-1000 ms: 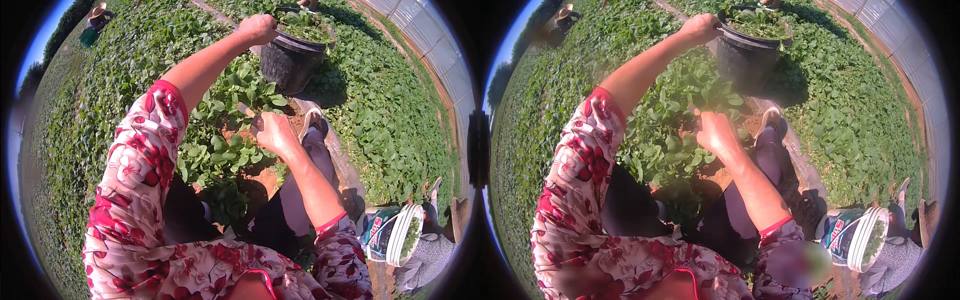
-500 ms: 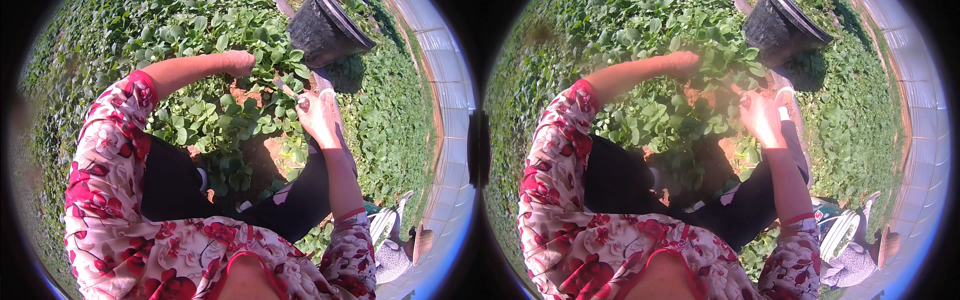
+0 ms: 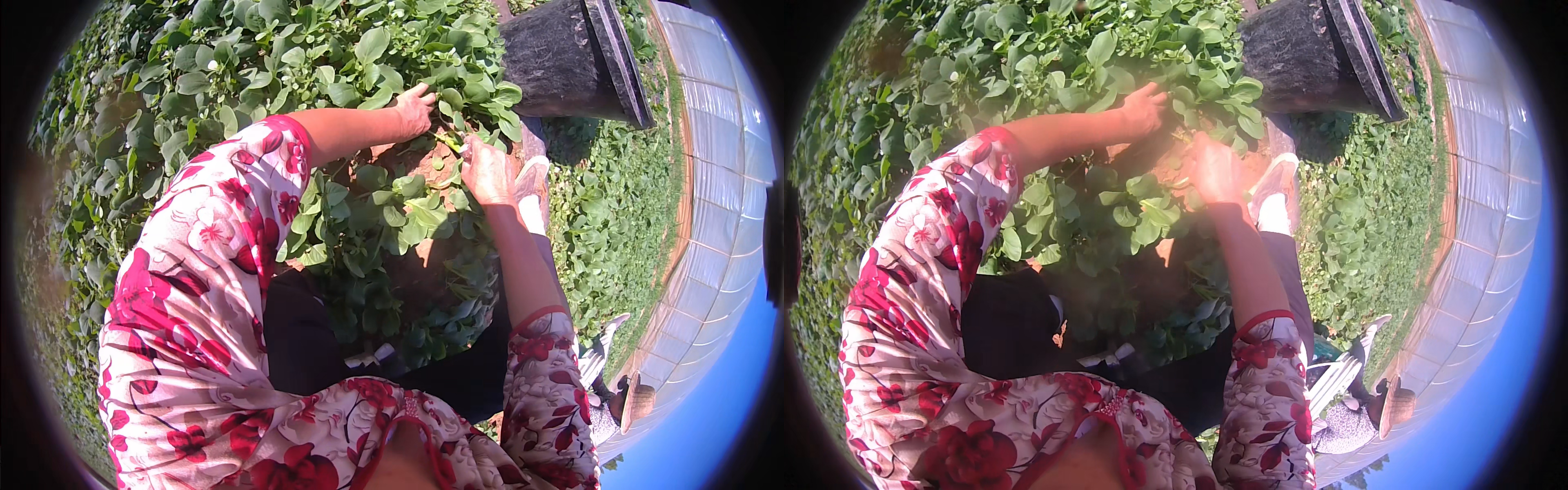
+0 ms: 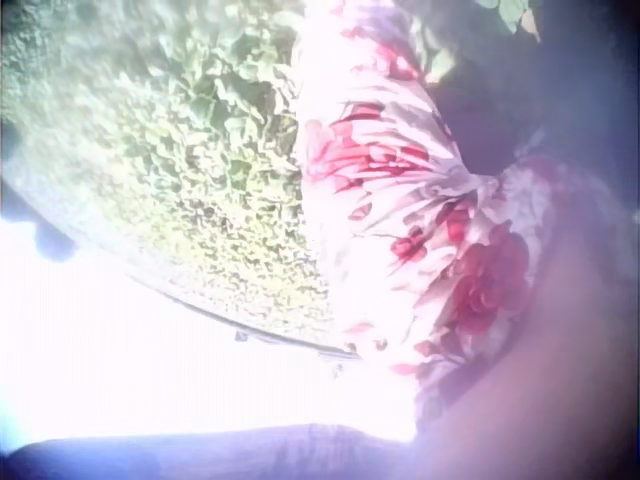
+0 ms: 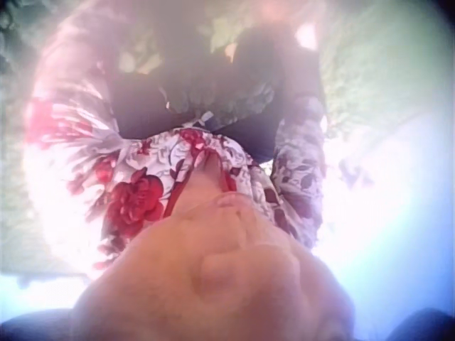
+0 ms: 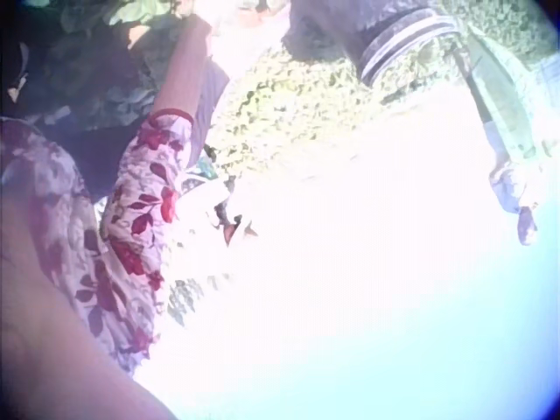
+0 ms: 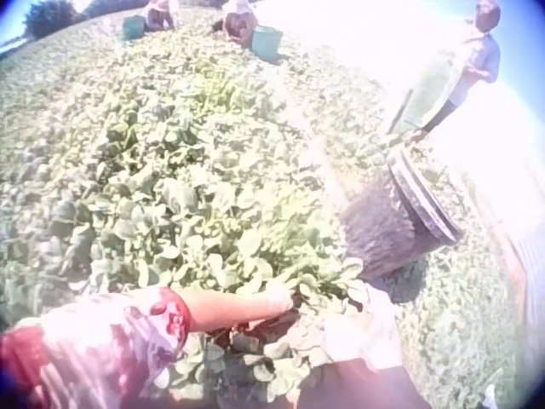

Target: The person harvests leafy green plants from an outdoor field, using a small tool to cut the plants at the root before placing them into a black bucket.

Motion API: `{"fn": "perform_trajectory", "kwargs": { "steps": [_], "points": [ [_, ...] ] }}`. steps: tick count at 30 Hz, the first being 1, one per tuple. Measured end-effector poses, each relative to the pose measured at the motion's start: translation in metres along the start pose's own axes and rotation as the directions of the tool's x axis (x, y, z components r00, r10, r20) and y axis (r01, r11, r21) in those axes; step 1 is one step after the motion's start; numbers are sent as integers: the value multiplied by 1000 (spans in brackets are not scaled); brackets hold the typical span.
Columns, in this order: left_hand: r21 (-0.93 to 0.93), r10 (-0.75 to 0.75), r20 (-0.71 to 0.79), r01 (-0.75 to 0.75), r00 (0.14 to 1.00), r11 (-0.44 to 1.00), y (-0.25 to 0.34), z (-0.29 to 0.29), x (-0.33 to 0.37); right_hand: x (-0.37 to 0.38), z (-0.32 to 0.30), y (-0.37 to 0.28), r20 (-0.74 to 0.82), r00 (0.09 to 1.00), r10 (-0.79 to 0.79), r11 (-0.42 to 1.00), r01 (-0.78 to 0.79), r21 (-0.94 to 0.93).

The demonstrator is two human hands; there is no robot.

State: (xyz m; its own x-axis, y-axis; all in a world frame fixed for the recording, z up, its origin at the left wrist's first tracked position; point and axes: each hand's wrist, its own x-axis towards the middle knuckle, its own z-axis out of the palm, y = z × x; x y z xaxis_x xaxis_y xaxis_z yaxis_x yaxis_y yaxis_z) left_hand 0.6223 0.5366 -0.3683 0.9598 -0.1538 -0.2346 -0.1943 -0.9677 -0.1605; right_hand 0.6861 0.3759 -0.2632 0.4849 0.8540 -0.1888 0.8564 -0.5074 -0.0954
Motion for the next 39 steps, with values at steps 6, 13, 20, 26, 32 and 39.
{"fn": "perform_trajectory", "kwargs": {
  "steps": [6,13,20,26,32,39],
  "points": [
    [-113,-74,-518,17,852,993,-16,50,-14,-2,11,14,-116,923,368,921,-344,180],
    [-152,15,-588,-129,809,980,-12,40,-48,-40,34,4,-261,825,502,807,-338,484],
    [-604,30,-206,-151,978,782,34,38,-80,-46,30,-29,-171,811,559,733,-387,559],
    [-930,-251,365,337,897,-147,12,98,-40,-18,23,-36,-106,896,430,849,-363,384],
    [-981,38,186,184,982,61,4,95,-24,-10,29,-22,-87,907,411,824,-329,460],
    [-912,-361,-178,-16,915,409,26,52,-53,-16,34,4,-54,901,430,821,-365,438]
  ]
}}
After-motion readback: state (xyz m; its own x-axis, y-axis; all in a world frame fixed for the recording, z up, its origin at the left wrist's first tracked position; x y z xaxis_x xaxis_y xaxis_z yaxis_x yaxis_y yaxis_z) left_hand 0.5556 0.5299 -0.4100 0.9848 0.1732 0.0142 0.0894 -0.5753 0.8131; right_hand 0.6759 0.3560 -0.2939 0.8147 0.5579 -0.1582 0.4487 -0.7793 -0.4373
